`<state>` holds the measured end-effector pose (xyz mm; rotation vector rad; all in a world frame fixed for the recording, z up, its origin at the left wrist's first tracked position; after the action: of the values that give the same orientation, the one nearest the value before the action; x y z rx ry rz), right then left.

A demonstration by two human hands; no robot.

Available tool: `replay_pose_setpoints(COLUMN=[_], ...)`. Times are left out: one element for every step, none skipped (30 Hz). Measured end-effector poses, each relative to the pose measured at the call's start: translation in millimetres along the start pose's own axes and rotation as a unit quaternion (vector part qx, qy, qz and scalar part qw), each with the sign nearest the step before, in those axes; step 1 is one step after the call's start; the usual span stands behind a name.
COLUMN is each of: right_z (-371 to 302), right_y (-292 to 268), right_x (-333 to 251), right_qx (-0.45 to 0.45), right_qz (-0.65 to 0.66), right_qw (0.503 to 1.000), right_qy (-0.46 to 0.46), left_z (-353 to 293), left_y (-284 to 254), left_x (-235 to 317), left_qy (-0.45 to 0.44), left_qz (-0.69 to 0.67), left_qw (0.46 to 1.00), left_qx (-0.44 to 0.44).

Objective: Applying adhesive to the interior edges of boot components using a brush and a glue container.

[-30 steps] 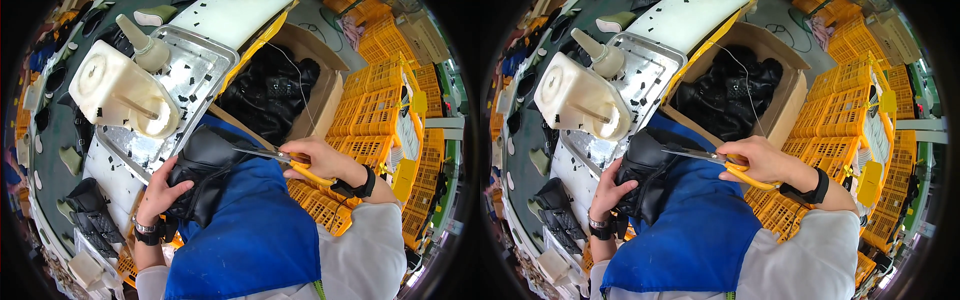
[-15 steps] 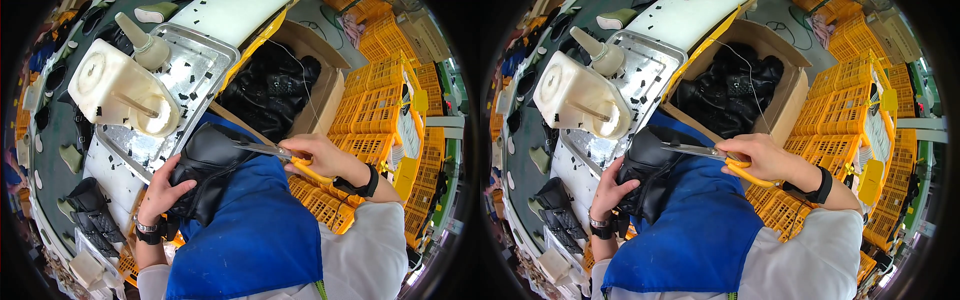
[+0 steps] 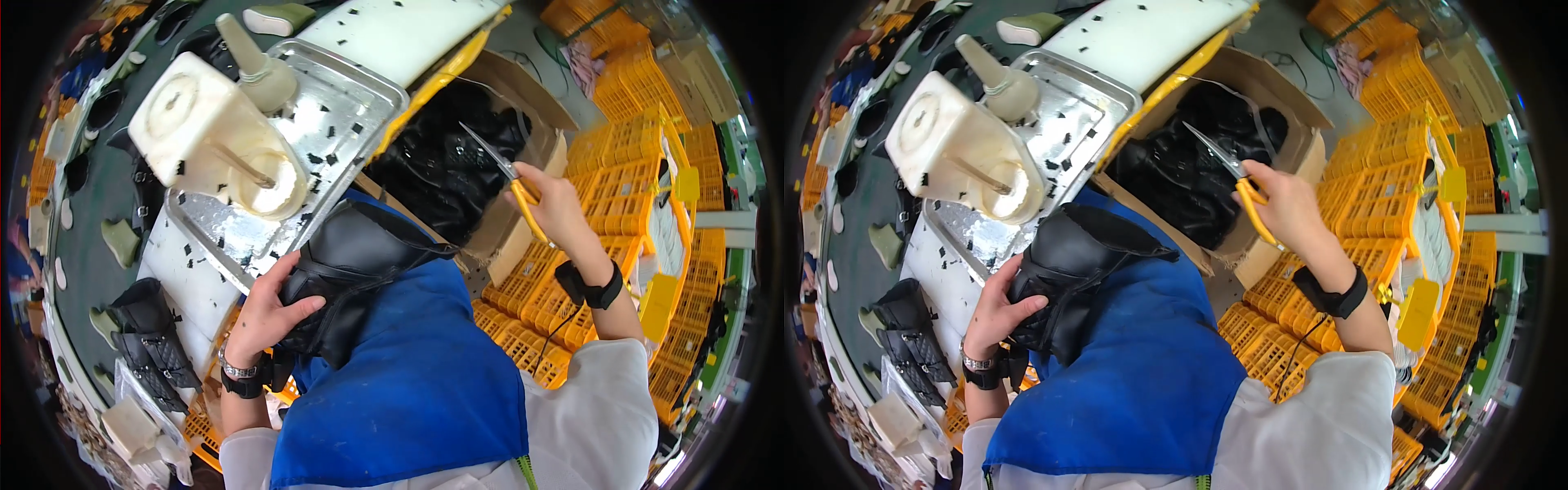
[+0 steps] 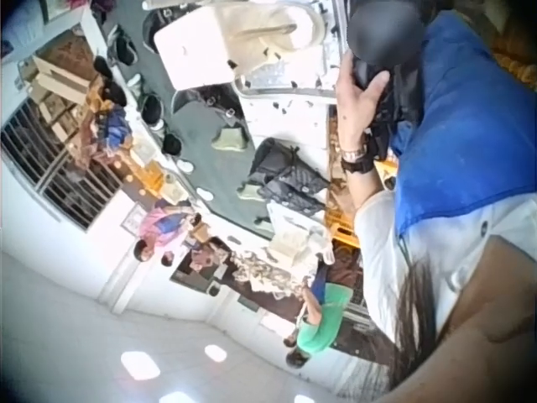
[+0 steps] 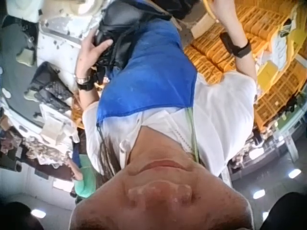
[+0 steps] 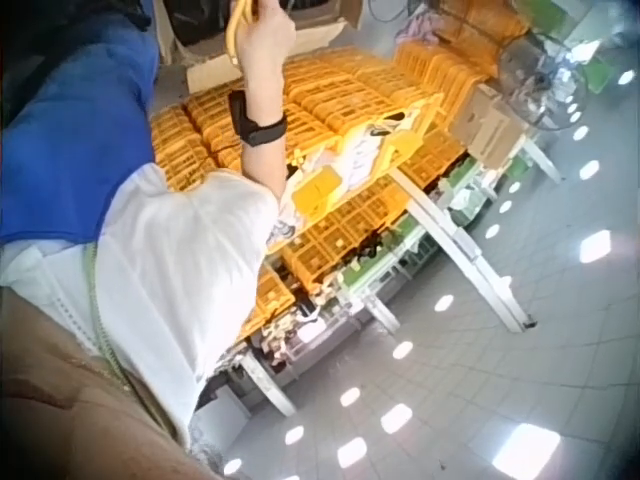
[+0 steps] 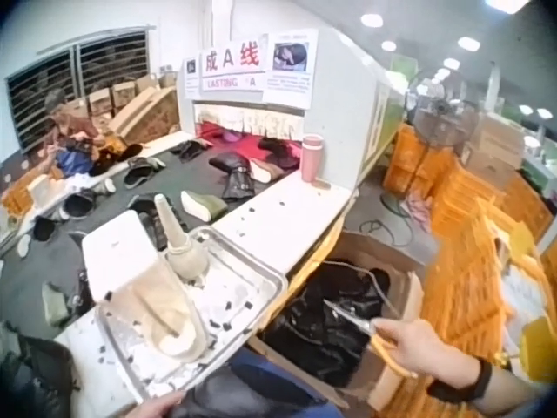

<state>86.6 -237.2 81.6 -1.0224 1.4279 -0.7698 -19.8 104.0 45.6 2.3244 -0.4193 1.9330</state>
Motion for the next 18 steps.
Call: replay_pose_setpoints(right_z=[10, 19, 30, 46, 64, 87, 111, 134, 160, 192, 221, 249, 273, 291, 306, 319, 325, 330], right_y=[-7, -16, -23, -30, -36, -39, -39, -37, -34, -24, -12, 6, 19, 32, 44, 60, 73, 81], right_x=[1, -4, -11, -18, -27, -32, -39, -46, -56, -60, -67, -73, -78, -86, -90, -93, -100, -104], right_qx=[0.019, 0.043, 0.057, 0.079, 0.094, 0.094, 0.081, 0.094, 0.090, 0.077, 0.063, 0.022, -0.002, 0.015, 0.037, 0.032, 0.059, 0.084], right_qz=[-0.107, -0.008, 0.098, 0.120, 0.152, 0.133, 0.137, 0.096, 0.095, 0.052, 0.026, 0.060, 0.021, -0.049, -0.103, -0.112, -0.101, -0.094], right_qw=[0.994, 0.998, 0.990, 0.984, 0.975, 0.980, 0.981, 0.986, 0.982, 0.990, 0.992, 0.992, 0.992, 0.985, 0.977, 0.977, 0.973, 0.974], right_qy=[-0.009, -0.042, -0.082, -0.105, -0.133, -0.114, -0.110, -0.099, -0.135, -0.105, -0.110, -0.111, -0.123, -0.163, -0.184, -0.181, -0.199, -0.189], left_z=[-4, -9, -16, -27, -41, -58, -78, -102, -131, -155, -184, -210, -238, -263, -295, -318, -339, -357], left_y=[-5, -13, -20, -31, -46, -60, -71, -90, -99, -112, -127, -140, -152, -166, -179, -189, -198, -203], left_x=[2, 10, 17, 25, 30, 38, 47, 49, 55, 58, 60, 59, 56, 54, 44, 40, 34, 30], left_qy=[-0.023, 0.008, 0.025, 0.048, 0.036, 0.053, 0.082, 0.069, 0.108, 0.131, 0.154, 0.175, 0.194, 0.242, 0.223, 0.221, 0.216, 0.133], left_qz=[0.032, 0.010, -0.006, -0.009, -0.005, -0.011, -0.007, 0.043, -0.016, -0.011, 0.008, -0.012, -0.022, -0.022, -0.018, 0.048, 0.113, 0.270], left_qw=[0.999, 0.999, 0.999, 0.997, 0.992, 0.986, 0.976, 0.955, 0.927, 0.898, 0.862, 0.823, 0.776, 0.738, 0.675, 0.635, 0.591, 0.519], left_qx=[0.012, 0.039, 0.048, 0.067, 0.117, 0.160, 0.202, 0.286, 0.359, 0.419, 0.484, 0.540, 0.600, 0.629, 0.703, 0.739, 0.769, 0.800])
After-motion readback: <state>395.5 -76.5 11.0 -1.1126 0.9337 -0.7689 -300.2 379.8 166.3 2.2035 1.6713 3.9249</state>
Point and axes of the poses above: each hand's wrist, its own z-axis towards the middle knuckle, its own y-axis out of the palm, x = y × z, the point moved 6 cm from there along z, towards the middle knuckle, and after that the axes turned 9 degrees about y, right-handed, at the moved point
